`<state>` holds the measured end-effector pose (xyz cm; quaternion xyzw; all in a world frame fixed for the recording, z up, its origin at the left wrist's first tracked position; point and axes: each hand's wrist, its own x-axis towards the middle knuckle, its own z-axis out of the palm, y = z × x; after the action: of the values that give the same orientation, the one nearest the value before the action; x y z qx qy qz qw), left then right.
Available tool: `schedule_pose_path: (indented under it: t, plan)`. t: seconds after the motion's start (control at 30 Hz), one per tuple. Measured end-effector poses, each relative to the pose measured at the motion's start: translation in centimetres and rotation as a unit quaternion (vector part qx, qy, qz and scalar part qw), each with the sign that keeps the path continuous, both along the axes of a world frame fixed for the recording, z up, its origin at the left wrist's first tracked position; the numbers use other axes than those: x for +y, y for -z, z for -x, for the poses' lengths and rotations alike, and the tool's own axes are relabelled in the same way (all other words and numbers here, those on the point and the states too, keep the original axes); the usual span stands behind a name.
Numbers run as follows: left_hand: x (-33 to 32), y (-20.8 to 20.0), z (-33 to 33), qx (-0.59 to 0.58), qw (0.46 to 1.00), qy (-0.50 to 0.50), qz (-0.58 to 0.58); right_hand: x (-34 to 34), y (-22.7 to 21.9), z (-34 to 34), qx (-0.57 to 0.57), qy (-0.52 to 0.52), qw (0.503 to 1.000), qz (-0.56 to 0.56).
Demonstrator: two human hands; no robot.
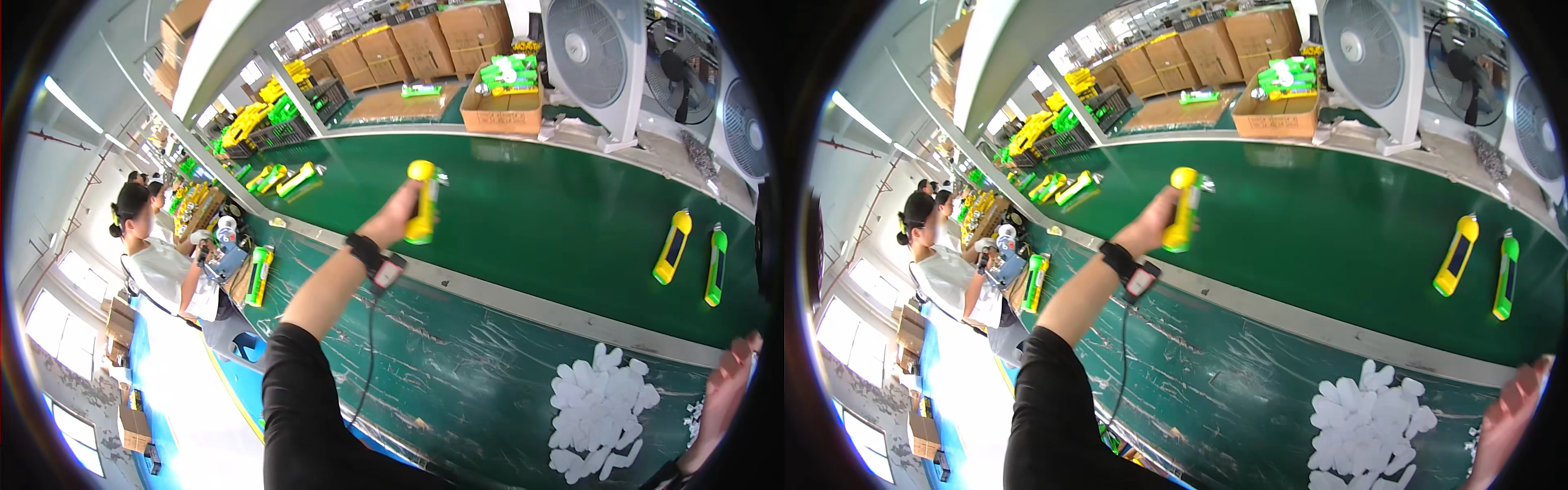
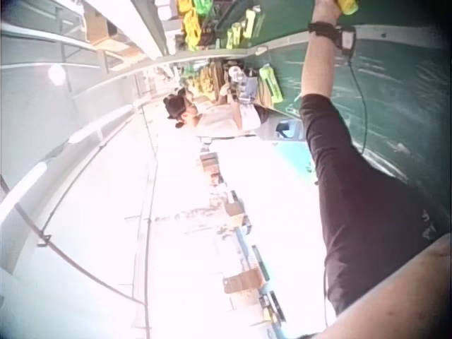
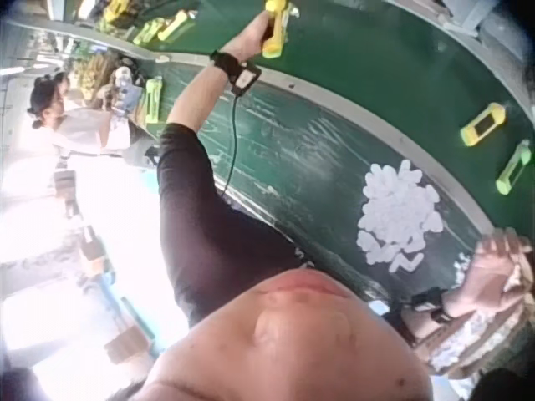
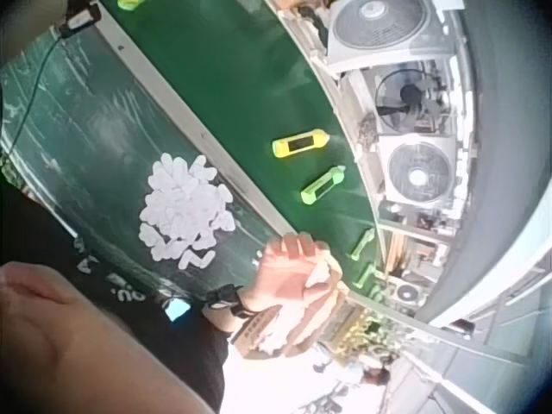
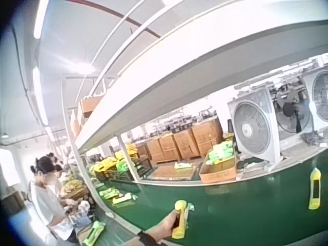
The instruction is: Assembling plastic components and casing for hand-held flashlights on a factory assembly line.
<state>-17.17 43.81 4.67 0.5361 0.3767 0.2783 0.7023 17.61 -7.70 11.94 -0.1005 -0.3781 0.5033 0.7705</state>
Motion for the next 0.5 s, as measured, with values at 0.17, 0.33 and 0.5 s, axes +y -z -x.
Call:
schedule_pose_path:
  t: [0.17, 0.33, 0.5]
  plan:
    - [-15.4, -1.2, -10.9, -0.144, 0.985, 0.048, 0.083, 0.8, -5.0, 3.4, -0.472, 0.188, 0.802, 0.315]
    - [-29.4, -3.4, -18.3, -0.330, 0.900, 0.105, 0.264, 0.2, -5.4, 5.8, -0.610, 0.383, 0.653, 0.233]
    - [-36.4, -6.4, -20.2, -0.334, 0.929, 0.103, 0.125, 1.1, -4.7, 6.3, -0.530, 0.381, 0.738, 0.172]
